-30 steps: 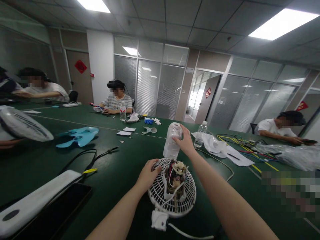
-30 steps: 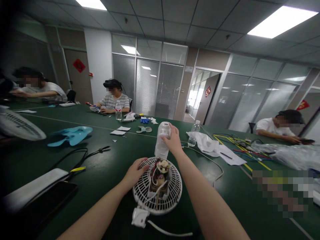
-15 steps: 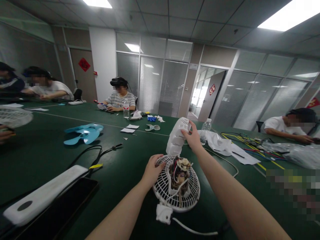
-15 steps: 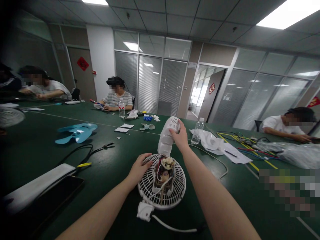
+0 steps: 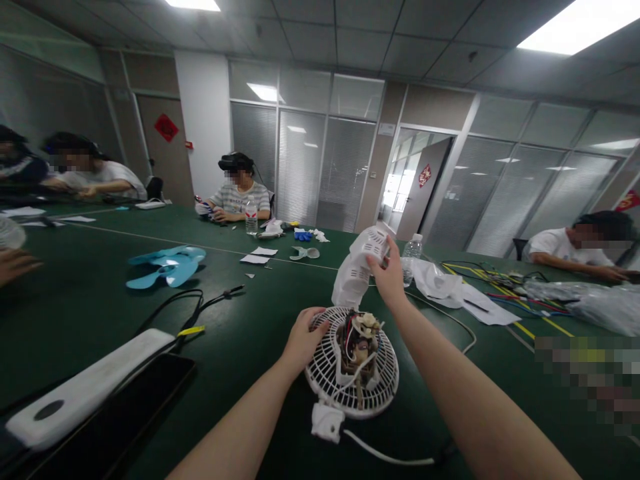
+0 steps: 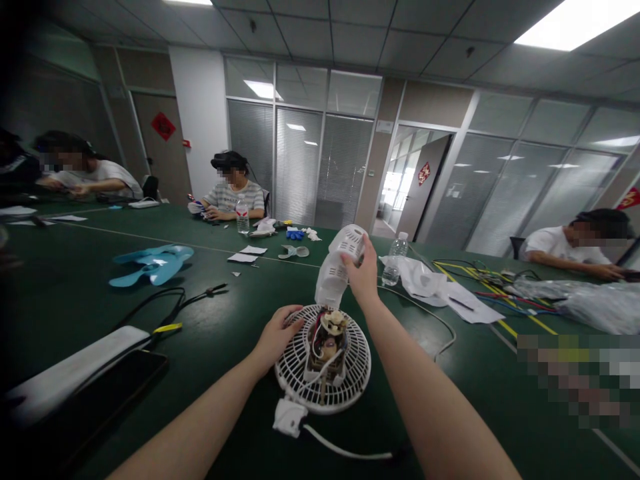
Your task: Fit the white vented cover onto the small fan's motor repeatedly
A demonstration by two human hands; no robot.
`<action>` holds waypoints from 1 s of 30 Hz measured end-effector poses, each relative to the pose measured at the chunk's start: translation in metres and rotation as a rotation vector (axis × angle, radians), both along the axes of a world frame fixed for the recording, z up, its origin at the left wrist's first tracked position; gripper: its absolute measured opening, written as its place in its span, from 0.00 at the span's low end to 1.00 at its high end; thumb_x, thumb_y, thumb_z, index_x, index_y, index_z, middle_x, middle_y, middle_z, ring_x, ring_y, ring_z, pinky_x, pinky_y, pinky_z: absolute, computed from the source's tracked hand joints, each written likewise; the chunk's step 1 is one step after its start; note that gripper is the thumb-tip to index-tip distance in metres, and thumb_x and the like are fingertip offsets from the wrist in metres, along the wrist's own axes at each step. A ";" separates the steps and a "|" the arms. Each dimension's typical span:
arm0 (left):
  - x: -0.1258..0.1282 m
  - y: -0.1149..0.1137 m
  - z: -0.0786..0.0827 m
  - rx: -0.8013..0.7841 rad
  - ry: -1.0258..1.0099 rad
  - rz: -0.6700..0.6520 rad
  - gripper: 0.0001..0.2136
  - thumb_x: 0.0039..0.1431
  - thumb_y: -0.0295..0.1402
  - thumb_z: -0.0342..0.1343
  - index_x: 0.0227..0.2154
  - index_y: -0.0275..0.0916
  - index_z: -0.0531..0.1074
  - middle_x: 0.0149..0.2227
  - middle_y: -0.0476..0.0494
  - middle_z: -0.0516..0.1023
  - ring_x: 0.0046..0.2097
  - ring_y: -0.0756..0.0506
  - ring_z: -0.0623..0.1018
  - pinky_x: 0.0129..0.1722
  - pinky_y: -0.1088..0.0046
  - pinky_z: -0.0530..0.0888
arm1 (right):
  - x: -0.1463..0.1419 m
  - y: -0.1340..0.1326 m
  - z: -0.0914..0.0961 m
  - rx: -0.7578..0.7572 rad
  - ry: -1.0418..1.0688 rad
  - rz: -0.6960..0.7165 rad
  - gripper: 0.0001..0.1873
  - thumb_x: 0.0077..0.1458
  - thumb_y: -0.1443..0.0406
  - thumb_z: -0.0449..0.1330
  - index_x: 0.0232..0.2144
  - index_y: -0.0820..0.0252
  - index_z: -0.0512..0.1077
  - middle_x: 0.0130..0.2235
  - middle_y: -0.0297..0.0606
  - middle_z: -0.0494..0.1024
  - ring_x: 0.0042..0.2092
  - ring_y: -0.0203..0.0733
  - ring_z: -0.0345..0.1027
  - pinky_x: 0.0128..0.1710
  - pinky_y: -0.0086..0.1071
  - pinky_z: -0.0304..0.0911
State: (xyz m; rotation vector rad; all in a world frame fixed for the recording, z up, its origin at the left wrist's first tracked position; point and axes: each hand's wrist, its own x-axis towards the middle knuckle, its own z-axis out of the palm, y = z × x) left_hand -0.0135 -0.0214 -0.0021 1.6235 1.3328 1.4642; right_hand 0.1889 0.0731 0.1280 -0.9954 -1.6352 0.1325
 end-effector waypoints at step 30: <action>0.015 -0.048 0.037 0.248 0.282 -0.355 0.45 0.56 0.56 0.55 0.68 0.38 0.45 0.68 0.35 0.55 0.67 0.34 0.59 0.66 0.58 0.57 | 0.032 -0.162 -0.071 -0.164 -0.154 0.195 0.37 0.58 0.54 0.60 0.66 0.44 0.51 0.65 0.42 0.57 0.64 0.57 0.54 0.61 0.55 0.58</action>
